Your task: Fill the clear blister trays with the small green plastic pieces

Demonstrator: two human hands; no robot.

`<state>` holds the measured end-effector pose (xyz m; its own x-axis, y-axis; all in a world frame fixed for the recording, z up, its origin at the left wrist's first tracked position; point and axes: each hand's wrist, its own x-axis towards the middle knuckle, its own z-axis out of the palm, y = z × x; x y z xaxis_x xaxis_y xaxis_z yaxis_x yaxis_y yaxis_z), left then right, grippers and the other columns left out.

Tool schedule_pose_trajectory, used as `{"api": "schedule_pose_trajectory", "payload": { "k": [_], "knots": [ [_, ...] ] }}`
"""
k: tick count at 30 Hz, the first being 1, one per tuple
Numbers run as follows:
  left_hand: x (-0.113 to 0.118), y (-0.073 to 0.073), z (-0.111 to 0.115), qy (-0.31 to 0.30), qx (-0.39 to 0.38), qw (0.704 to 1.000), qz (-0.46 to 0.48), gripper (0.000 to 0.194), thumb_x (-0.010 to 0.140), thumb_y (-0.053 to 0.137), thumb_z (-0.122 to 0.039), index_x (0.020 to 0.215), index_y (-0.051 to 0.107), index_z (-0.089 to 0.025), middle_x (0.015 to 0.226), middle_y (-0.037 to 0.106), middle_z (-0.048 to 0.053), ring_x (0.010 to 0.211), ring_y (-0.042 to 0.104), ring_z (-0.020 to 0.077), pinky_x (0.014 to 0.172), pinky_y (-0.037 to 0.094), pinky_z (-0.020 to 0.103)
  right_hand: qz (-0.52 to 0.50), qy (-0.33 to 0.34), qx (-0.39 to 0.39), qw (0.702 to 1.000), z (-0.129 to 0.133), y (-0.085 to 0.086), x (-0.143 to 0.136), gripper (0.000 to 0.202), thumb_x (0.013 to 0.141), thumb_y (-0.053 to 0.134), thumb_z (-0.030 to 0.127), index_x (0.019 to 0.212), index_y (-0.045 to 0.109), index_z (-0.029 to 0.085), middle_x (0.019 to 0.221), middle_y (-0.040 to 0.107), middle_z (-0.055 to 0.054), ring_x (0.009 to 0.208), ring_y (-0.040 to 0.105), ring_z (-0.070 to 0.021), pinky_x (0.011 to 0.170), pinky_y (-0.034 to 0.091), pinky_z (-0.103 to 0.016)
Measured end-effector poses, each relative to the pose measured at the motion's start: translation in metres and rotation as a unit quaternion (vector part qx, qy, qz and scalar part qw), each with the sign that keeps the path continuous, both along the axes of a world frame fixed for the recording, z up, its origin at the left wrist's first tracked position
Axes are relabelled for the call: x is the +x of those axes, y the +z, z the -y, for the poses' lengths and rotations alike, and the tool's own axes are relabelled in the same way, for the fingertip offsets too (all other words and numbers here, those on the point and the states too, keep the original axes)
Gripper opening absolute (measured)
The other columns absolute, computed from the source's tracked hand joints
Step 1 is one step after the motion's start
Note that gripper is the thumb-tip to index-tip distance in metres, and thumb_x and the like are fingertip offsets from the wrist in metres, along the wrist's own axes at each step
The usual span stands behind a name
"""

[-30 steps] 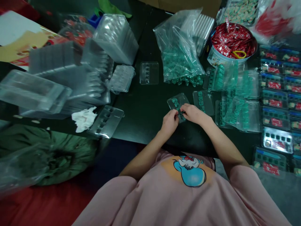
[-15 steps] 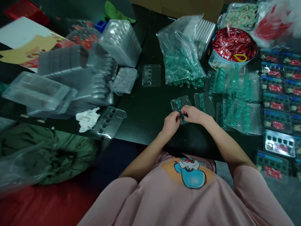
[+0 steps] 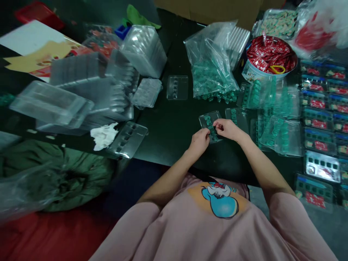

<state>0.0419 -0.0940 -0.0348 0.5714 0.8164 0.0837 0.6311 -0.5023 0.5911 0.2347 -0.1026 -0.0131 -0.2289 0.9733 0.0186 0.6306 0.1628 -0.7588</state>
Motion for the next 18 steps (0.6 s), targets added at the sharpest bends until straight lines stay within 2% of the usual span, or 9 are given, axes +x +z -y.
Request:
{"api": "schedule_pose_trajectory", "payload": {
  "k": [3,6,10,18],
  "knots": [
    [0.000,0.001,-0.002,0.000,-0.004,1.000,0.013,0.029,0.084,0.052,-0.006,0.107,0.067,-0.014,0.089,0.067,0.006,0.081,0.061,0.0170,0.077,0.048,0.028,0.066,0.004,0.001,0.998,0.007,0.004,0.002,0.019,0.079,0.054,0.005,0.090,0.065,0.016,0.080,0.060,-0.002,0.071,0.054,-0.0127,0.070,0.041,-0.024],
    [0.001,0.001,-0.004,-0.018,-0.005,1.000,0.004,0.039,0.088,0.056,-0.013,0.126,0.063,-0.019,0.094,0.069,0.006,0.084,0.063,0.0168,0.078,0.049,0.027,0.151,-0.004,-0.033,0.988,0.016,0.005,0.002,0.010,0.080,0.065,0.010,0.086,0.068,0.017,0.082,0.062,-0.004,0.075,0.057,-0.0153,0.071,0.041,-0.026],
    [0.005,0.003,-0.006,-0.049,-0.009,0.998,-0.043,0.033,0.091,0.056,-0.019,0.122,0.068,-0.022,0.095,0.069,0.006,0.085,0.064,0.0172,0.076,0.049,0.027,0.194,-0.024,-0.039,0.980,0.022,0.001,-0.003,0.008,0.081,0.070,0.016,0.088,0.070,0.018,0.089,0.065,-0.006,0.084,0.060,-0.0179,0.074,0.042,-0.027],
    [0.012,0.010,-0.010,-0.051,-0.032,0.996,-0.060,0.028,0.089,0.058,-0.018,0.113,0.071,-0.023,0.098,0.072,0.006,0.091,0.065,0.0191,0.081,0.050,0.029,0.263,-0.046,-0.052,0.962,0.025,-0.001,-0.021,0.017,0.091,0.052,0.017,0.093,0.069,0.016,0.094,0.066,-0.009,0.089,0.060,-0.0205,0.076,0.041,-0.030]
  ]
}}
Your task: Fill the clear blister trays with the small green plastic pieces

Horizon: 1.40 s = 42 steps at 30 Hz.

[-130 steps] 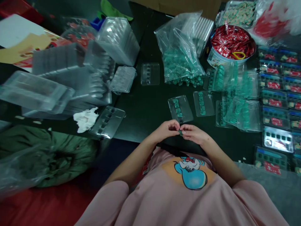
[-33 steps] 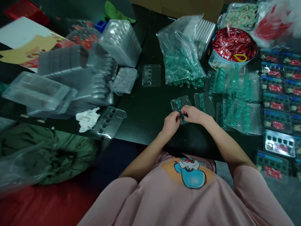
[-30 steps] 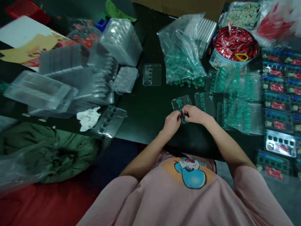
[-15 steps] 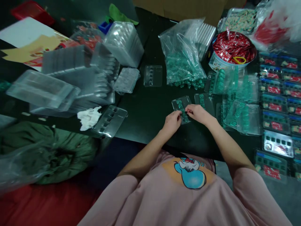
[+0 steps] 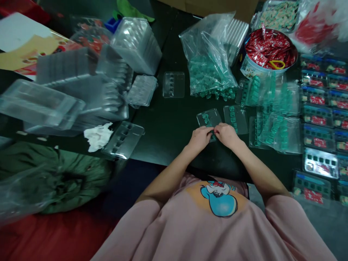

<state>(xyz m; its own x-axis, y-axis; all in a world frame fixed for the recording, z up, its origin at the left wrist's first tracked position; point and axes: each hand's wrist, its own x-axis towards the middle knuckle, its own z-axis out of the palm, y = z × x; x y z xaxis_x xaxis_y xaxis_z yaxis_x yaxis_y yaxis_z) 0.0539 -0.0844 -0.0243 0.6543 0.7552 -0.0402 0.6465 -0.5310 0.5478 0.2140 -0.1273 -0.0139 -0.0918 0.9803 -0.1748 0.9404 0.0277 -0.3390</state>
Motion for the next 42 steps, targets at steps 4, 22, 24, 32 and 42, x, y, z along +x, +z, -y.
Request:
{"api": "schedule_pose_trajectory", "payload": {
  "k": [4,22,24,32,42],
  "knots": [
    [0.005,0.003,-0.002,0.001,-0.005,1.000,-0.007,0.023,0.088,0.060,-0.020,0.108,0.072,-0.022,0.100,0.073,0.006,0.094,0.066,0.0201,0.083,0.050,0.030,0.048,0.016,0.002,0.999,0.003,0.000,-0.002,0.023,0.094,0.044,0.018,0.100,0.066,0.013,0.098,0.065,-0.012,0.091,0.059,-0.0232,0.077,0.039,-0.033],
    [-0.001,0.004,-0.003,-0.018,-0.028,0.999,0.012,0.037,0.090,0.058,-0.022,0.126,0.065,-0.022,0.094,0.069,0.006,0.085,0.064,0.0178,0.081,0.051,0.029,-0.101,-0.173,0.258,0.945,0.016,0.025,0.045,0.011,0.085,0.047,0.013,0.084,0.057,0.018,0.083,0.060,-0.006,0.077,0.055,-0.0186,0.074,0.044,-0.030],
    [-0.009,0.003,-0.002,-0.008,-0.035,0.997,0.062,0.044,0.089,0.060,-0.024,0.133,0.059,-0.021,0.086,0.067,0.003,0.076,0.062,0.0155,0.077,0.051,0.028,-0.145,-0.182,0.249,0.940,0.029,0.023,0.041,0.013,0.084,0.048,0.012,0.088,0.058,0.018,0.082,0.060,-0.004,0.074,0.056,-0.0165,0.073,0.045,-0.028],
    [-0.035,-0.012,0.000,0.149,0.015,0.984,0.094,0.040,0.089,0.057,-0.026,0.127,0.058,-0.016,0.095,0.062,0.006,0.073,0.058,0.0132,0.078,0.052,0.028,-0.065,-0.155,0.109,0.980,0.026,0.000,0.015,0.026,0.096,0.042,0.018,0.110,0.063,0.014,0.105,0.065,-0.015,0.099,0.059,-0.0238,0.088,0.045,-0.034],
    [-0.018,-0.005,-0.007,0.129,0.057,0.990,-0.021,0.054,0.080,0.052,-0.016,0.134,0.056,-0.021,0.093,0.063,0.007,0.085,0.062,0.0214,0.082,0.052,0.034,0.057,-0.181,0.040,0.981,-0.022,0.006,-0.013,0.030,0.094,0.038,0.009,0.117,0.055,0.017,0.103,0.065,-0.015,0.098,0.057,-0.0256,0.083,0.046,-0.036]
  ]
}}
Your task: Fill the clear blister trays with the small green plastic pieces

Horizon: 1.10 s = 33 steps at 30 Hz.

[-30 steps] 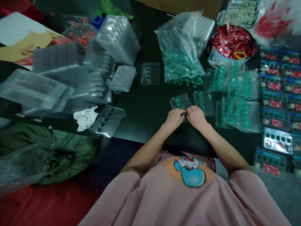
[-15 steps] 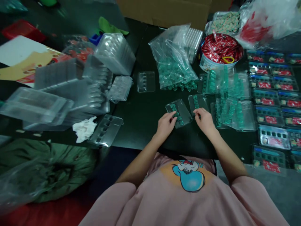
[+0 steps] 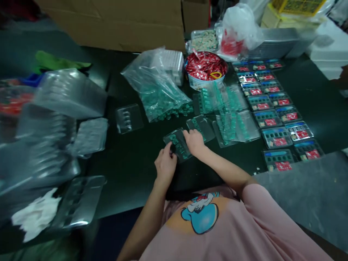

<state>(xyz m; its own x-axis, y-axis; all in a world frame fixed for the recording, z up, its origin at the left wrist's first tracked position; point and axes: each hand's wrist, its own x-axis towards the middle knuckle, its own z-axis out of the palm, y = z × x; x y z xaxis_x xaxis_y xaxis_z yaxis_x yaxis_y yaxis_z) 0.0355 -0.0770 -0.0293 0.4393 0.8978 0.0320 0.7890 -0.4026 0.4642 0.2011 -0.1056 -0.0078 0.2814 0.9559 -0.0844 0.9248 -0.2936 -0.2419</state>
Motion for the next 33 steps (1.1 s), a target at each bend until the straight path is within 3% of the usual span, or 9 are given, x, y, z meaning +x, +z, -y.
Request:
{"api": "schedule_pose_trajectory", "payload": {
  "k": [4,8,12,15,17,22,25,28,33],
  "knots": [
    [-0.006,-0.001,-0.005,0.045,-0.049,0.991,0.115,0.054,0.074,0.057,-0.017,0.127,0.062,-0.018,0.081,0.058,0.001,0.073,0.057,0.0154,0.081,0.052,0.031,-0.042,-0.015,0.019,0.999,0.008,0.003,0.002,0.031,0.093,0.038,0.010,0.118,0.055,0.018,0.103,0.064,-0.011,0.096,0.058,-0.0227,0.086,0.046,-0.033],
    [0.001,0.015,0.007,0.097,-0.136,0.939,0.302,0.058,0.073,0.062,-0.022,0.131,0.057,-0.016,0.081,0.053,-0.001,0.070,0.056,0.0101,0.077,0.053,0.025,-0.138,-0.049,0.089,0.985,0.023,0.020,0.010,0.041,0.094,0.033,0.012,0.130,0.050,0.021,0.113,0.060,-0.009,0.096,0.059,-0.0197,0.084,0.048,-0.031],
    [0.026,0.042,0.030,0.015,-0.168,0.908,0.383,0.053,0.078,0.064,-0.028,0.130,0.058,-0.020,0.089,0.056,0.001,0.080,0.062,0.0114,0.085,0.054,0.028,-0.174,-0.065,0.186,0.965,0.054,0.040,0.047,0.049,0.090,0.031,0.009,0.135,0.050,0.017,0.116,0.057,-0.011,0.097,0.060,-0.0167,0.090,0.048,-0.030],
    [0.041,0.054,0.040,-0.098,-0.187,0.911,0.354,0.047,0.081,0.064,-0.030,0.128,0.061,-0.024,0.108,0.060,0.006,0.092,0.065,0.0155,0.084,0.055,0.030,-0.169,-0.131,0.215,0.953,0.090,0.047,0.103,0.050,0.088,0.032,0.010,0.132,0.054,0.017,0.116,0.059,-0.012,0.085,0.063,-0.0160,0.085,0.051,-0.032],
    [0.044,0.055,0.041,-0.140,-0.174,0.921,0.318,0.040,0.084,0.062,-0.029,0.124,0.064,-0.025,0.118,0.059,0.008,0.097,0.065,0.0173,0.083,0.055,0.031,-0.149,-0.187,0.230,0.943,0.114,0.046,0.149,0.049,0.085,0.036,0.011,0.129,0.058,0.016,0.111,0.062,-0.012,0.079,0.063,-0.0171,0.081,0.052,-0.035],
    [0.019,0.040,0.033,-0.146,-0.158,0.955,0.205,0.036,0.085,0.061,-0.026,0.121,0.065,-0.024,0.121,0.060,0.008,0.099,0.065,0.0176,0.086,0.055,0.033,0.003,-0.277,0.188,0.942,0.145,0.028,0.238,0.048,0.078,0.044,0.018,0.119,0.067,0.012,0.099,0.066,-0.016,0.089,0.063,-0.0259,0.089,0.050,-0.044],
    [0.002,0.029,0.030,-0.136,-0.130,0.971,0.149,0.035,0.086,0.060,-0.023,0.120,0.066,-0.021,0.126,0.059,0.010,0.112,0.062,0.0203,0.098,0.052,0.037,0.033,-0.258,0.153,0.954,0.145,0.017,0.256,0.048,0.080,0.042,0.023,0.119,0.068,0.010,0.096,0.067,-0.018,0.089,0.062,-0.0284,0.089,0.049,-0.047],
    [-0.001,0.024,0.027,-0.142,-0.104,0.977,0.117,0.035,0.088,0.058,-0.024,0.122,0.065,-0.020,0.132,0.057,0.011,0.123,0.057,0.0215,0.107,0.046,0.038,0.048,-0.243,0.152,0.957,0.144,0.018,0.256,0.047,0.079,0.046,0.028,0.116,0.069,0.012,0.090,0.068,-0.017,0.093,0.062,-0.0315,0.089,0.049,-0.050],
    [0.037,0.013,0.019,-0.144,-0.066,0.985,0.076,0.053,0.089,0.060,-0.033,0.140,0.050,-0.021,0.149,0.044,0.016,0.140,0.040,0.0271,0.113,0.038,0.045,0.085,-0.242,0.223,0.941,0.147,0.042,0.242,0.049,0.080,0.051,0.043,0.120,0.070,0.021,0.100,0.069,-0.021,0.103,0.062,-0.0397,0.087,0.048,-0.057]
  ]
}}
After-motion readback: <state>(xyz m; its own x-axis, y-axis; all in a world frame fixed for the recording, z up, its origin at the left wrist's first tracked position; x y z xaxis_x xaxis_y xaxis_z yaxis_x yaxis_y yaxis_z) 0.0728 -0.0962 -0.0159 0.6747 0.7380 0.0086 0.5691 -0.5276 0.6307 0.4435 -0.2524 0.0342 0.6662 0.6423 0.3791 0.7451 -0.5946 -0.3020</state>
